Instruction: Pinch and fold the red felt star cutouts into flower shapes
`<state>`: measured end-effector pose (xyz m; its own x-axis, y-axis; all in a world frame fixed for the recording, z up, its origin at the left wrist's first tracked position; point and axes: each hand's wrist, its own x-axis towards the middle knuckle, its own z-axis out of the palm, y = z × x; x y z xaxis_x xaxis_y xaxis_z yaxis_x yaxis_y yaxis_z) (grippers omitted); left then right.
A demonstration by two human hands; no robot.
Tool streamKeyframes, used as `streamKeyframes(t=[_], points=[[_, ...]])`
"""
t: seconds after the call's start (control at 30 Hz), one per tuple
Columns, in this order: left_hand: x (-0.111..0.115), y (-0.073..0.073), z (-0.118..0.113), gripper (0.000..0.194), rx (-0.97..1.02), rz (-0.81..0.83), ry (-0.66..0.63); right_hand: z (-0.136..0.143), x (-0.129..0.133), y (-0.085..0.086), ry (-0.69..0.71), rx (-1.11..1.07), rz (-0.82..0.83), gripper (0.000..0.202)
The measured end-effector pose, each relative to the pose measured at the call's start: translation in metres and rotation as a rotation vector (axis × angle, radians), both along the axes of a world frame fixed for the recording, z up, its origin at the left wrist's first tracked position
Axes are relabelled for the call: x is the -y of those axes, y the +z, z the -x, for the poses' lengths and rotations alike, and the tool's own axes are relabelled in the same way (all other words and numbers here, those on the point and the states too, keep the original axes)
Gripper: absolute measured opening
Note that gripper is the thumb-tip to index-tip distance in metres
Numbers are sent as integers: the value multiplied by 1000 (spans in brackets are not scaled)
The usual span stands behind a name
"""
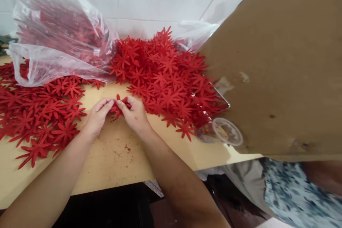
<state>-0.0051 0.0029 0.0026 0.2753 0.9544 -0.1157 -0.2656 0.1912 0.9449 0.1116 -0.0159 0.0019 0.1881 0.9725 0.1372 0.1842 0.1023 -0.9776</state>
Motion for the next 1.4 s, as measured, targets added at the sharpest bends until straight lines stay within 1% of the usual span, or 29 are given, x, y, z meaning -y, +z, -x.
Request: streamKeyframes(t=[0.13,0.2,0.3,0.43,0.5,0.57,0.6,0.67,0.8,0.87,0.97,1.07,1.13,1.23,1.3,1.4], points=[[0,-2,0,11,10,-22,-36,-3,-5,-5,-61,33,30,46],[-1,-3,-1,10,3,-28,-35,-4,-7,-8,-44,30,37,47],[-2,-4,-2,14,-20,-47,-8,-3,-8,-11,22,-18,-9,39],[-3,-5,-2,21,-32,-78,39,0,-5,-8,160,-86,-38,31],[-4,-5,-1,17,-43,-87,44,-1,-5,-6,215,-104,-23,31],[-4,-5,-1,9,-49,-82,42,-3,-5,-5,234,-112,-1,31],[-4,-5,-1,6,-46,-73,36,-3,-6,-5,231,-112,9,31],[-3,-4,-2,7,-22,-50,8,-5,-5,-4,200,-103,28,32],[0,-5,-2,19,14,-42,-47,-8,-5,-4,82,-66,80,43],[1,-5,-1,22,5,-61,-67,-8,-6,-4,54,-65,66,46],[1,-5,-1,24,-7,-106,-66,-6,-8,-5,131,-96,10,37],[0,-5,-1,24,-21,-119,-28,-5,-8,-4,205,-138,-10,39],[0,-5,-1,22,-29,-110,-18,-5,-8,-3,228,-144,8,39],[0,-7,-1,19,-8,-99,-12,-6,-5,-2,303,-109,78,39],[-2,-9,-1,16,16,-100,25,-5,-3,-1,341,-58,110,37],[-5,-11,1,12,21,-99,87,-4,0,1,375,-28,111,33]])
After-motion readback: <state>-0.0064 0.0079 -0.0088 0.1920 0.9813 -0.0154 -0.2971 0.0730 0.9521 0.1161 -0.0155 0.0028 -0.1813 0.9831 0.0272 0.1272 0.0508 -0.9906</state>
